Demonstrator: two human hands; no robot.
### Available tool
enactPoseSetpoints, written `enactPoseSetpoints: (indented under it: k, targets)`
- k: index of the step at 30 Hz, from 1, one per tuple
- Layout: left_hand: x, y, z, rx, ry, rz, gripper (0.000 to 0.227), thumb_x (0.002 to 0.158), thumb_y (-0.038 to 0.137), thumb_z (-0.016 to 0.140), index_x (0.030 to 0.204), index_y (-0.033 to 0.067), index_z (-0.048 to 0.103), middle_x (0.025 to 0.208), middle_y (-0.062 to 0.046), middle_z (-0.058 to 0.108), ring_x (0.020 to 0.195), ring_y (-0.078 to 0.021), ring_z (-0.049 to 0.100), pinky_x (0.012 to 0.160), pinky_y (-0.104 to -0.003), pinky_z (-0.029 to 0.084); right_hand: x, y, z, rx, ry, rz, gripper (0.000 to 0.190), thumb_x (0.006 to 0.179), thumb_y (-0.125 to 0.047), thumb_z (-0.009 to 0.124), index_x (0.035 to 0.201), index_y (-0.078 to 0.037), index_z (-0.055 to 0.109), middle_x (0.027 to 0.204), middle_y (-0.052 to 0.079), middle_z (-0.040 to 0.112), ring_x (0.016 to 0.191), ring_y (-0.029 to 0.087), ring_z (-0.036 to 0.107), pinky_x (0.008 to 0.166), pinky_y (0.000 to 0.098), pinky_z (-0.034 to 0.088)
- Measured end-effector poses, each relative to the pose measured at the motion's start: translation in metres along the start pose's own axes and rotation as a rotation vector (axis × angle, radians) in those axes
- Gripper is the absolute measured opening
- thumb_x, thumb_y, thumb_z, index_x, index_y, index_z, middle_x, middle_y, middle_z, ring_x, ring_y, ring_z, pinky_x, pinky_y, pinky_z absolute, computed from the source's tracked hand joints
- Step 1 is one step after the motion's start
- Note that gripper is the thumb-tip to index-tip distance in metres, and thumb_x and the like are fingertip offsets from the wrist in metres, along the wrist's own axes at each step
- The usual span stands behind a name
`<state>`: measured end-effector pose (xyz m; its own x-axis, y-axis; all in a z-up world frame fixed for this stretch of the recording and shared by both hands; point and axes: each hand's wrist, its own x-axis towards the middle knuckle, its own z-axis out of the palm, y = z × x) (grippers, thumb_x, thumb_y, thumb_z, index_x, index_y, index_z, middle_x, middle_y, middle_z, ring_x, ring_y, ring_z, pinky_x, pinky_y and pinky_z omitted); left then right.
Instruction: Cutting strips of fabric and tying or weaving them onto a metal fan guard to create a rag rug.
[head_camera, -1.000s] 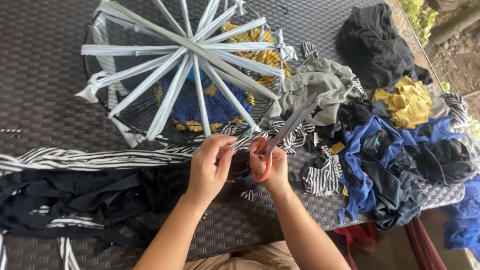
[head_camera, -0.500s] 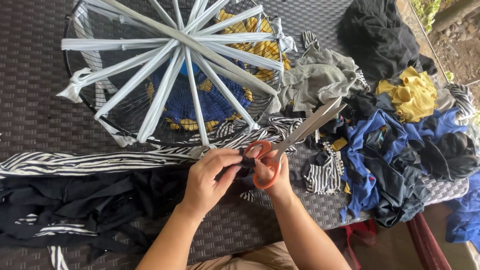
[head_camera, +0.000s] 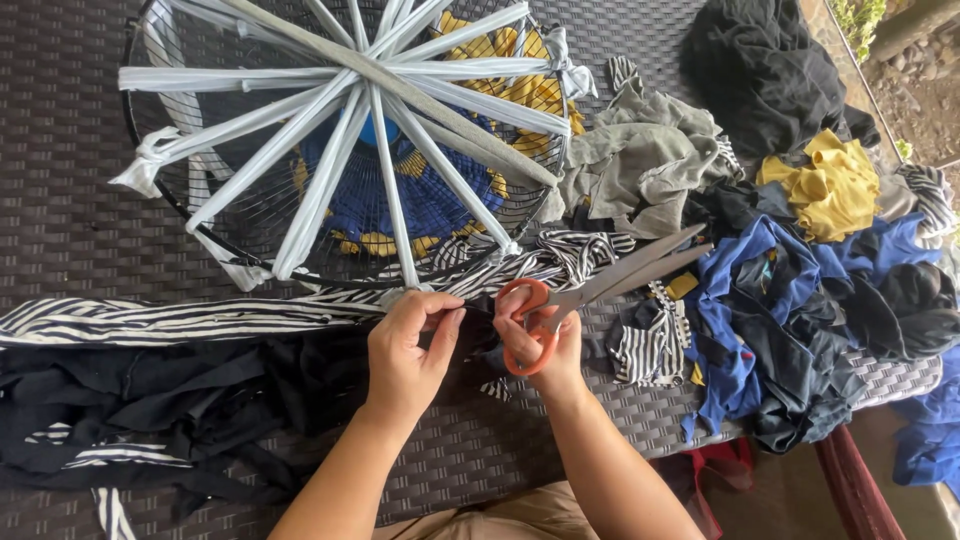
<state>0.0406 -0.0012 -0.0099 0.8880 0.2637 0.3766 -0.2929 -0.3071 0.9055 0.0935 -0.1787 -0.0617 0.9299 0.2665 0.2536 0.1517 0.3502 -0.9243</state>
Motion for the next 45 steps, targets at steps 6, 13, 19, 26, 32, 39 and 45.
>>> enactPoseSetpoints:
  k: [6, 13, 19, 26, 32, 39, 45]
  targets:
    - [-0.004, 0.003, 0.005, 0.101, 0.106, 0.071, 0.017, 0.091, 0.000, 0.076, 0.104, 0.0038, 0.067, 0.094, -0.008, 0.071, 0.078, -0.0158, 0.072, 0.070, -0.027, 0.059, -0.001, -0.007, 0.009, -0.125, -0.085, 0.004, 0.009, 0.085, 0.007, 0.071, 0.091, 0.001, 0.068, 0.095, 0.009, 0.069, 0.089, 0.015, 0.063, 0.073, 0.0259, 0.051]
    - [-0.012, -0.002, 0.007, 0.089, 0.061, 0.209, 0.026, 0.092, -0.004, 0.073, 0.116, 0.0040, 0.066, 0.102, -0.010, 0.073, 0.087, -0.0214, 0.074, 0.074, -0.029, 0.060, -0.005, 0.006, 0.005, -0.042, -0.025, 0.050, 0.029, 0.079, 0.011, 0.079, 0.101, 0.000, 0.063, 0.107, 0.009, 0.065, 0.101, 0.016, 0.063, 0.085, 0.0286, 0.054]
    - [-0.008, -0.003, 0.006, 0.058, -0.009, 0.223, 0.032, 0.091, -0.005, 0.071, 0.121, 0.0041, 0.064, 0.105, -0.010, 0.074, 0.090, -0.0214, 0.076, 0.075, -0.030, 0.061, 0.000, 0.003, 0.000, -0.067, -0.029, 0.012, 0.029, 0.079, 0.010, 0.079, 0.101, 0.001, 0.064, 0.109, 0.012, 0.067, 0.102, 0.017, 0.064, 0.086, 0.0298, 0.053]
    - [-0.005, 0.002, 0.003, 0.041, -0.110, 0.175, 0.033, 0.088, -0.006, 0.074, 0.118, 0.0055, 0.066, 0.098, -0.008, 0.075, 0.077, -0.0188, 0.073, 0.066, -0.028, 0.058, 0.005, -0.002, -0.001, -0.106, -0.044, -0.031, 0.022, 0.082, 0.009, 0.075, 0.098, 0.000, 0.062, 0.106, 0.013, 0.069, 0.100, 0.019, 0.065, 0.087, 0.0312, 0.053]
    - [-0.013, -0.011, 0.010, 0.037, -0.100, 0.106, 0.035, 0.089, -0.002, 0.077, 0.121, 0.0086, 0.065, 0.099, -0.007, 0.073, 0.080, -0.0165, 0.073, 0.066, -0.027, 0.059, 0.004, -0.001, 0.001, -0.063, -0.026, -0.008, 0.019, 0.084, 0.010, 0.070, 0.096, -0.001, 0.061, 0.101, 0.011, 0.067, 0.099, 0.020, 0.065, 0.087, 0.0315, 0.053]
    - [0.003, 0.018, 0.003, -0.021, -0.096, 0.274, 0.067, 0.080, 0.011, 0.079, 0.137, -0.0014, 0.047, 0.121, -0.020, 0.065, 0.112, -0.0296, 0.063, 0.092, -0.041, 0.052, 0.005, -0.017, 0.003, -0.013, 0.033, 0.089, 0.019, 0.080, 0.012, 0.069, 0.092, 0.000, 0.062, 0.096, 0.012, 0.067, 0.096, 0.021, 0.064, 0.085, 0.0328, 0.052]
    - [-0.006, -0.003, 0.009, -0.064, -0.203, -0.192, 0.051, 0.085, 0.010, 0.080, 0.133, 0.0056, 0.062, 0.082, -0.007, 0.070, 0.075, -0.0178, 0.068, 0.073, -0.029, 0.055, 0.005, -0.011, 0.000, 0.082, 0.037, 0.044, 0.019, 0.084, 0.012, 0.072, 0.095, 0.000, 0.062, 0.097, 0.009, 0.063, 0.098, 0.021, 0.063, 0.087, 0.0338, 0.052]
